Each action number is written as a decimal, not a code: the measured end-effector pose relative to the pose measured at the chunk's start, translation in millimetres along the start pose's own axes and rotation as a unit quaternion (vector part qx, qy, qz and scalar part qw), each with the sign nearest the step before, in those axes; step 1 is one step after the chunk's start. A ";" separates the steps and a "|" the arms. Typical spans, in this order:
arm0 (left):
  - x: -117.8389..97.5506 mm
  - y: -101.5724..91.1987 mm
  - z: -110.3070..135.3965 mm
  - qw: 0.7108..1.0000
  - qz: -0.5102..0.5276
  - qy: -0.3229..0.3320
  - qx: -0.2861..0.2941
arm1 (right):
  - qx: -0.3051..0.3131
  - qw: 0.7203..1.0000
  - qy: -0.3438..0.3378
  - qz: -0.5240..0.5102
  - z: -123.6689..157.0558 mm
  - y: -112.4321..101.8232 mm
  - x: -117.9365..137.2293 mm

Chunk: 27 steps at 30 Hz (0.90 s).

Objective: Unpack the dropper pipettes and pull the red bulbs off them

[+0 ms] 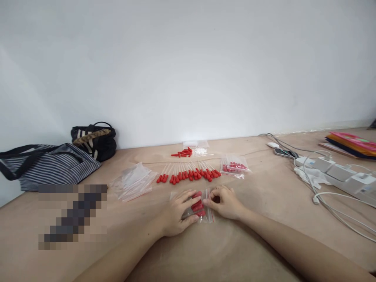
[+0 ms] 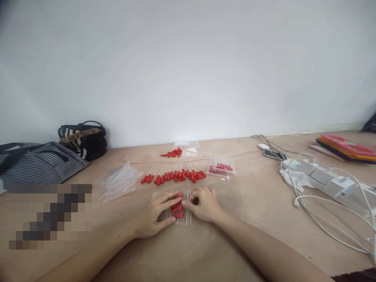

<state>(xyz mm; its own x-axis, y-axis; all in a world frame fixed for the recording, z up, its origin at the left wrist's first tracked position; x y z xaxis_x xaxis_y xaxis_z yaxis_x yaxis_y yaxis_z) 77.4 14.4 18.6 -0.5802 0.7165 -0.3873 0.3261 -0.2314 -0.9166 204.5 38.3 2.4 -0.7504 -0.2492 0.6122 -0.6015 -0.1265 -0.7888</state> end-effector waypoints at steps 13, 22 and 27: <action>-12.1 -8.8 -49.1 0.998 -0.022 0.051 -0.006 | -0.043 0.997 -0.002 -0.064 -1.9 5.9 3.9; -12.3 -13.6 -52.8 0.992 -0.029 0.122 -0.023 | -0.058 0.997 0.003 -0.055 -1.7 6.2 2.2; -7.4 -8.1 -52.8 0.992 -0.013 0.120 -0.019 | -0.039 0.998 0.004 -0.049 -1.3 4.0 1.0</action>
<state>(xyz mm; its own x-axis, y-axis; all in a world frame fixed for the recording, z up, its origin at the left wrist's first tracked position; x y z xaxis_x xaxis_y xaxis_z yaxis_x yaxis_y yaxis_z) 118.5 45.8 34.1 -0.3951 0.8591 -0.3253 0.3449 -0.1895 -0.9193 201.0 38.8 -0.1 -0.6893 -0.2321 0.6863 -0.6909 -0.0748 -0.7191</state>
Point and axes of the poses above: each hand's wrist, its own z-axis away from the middle knuckle, its own y-axis out of the palm, x = y × z, the point moved 9 cm from there along -z, towards the middle knuckle, and after that the axes turned 5 degrees about x, right-handed, at the moved point
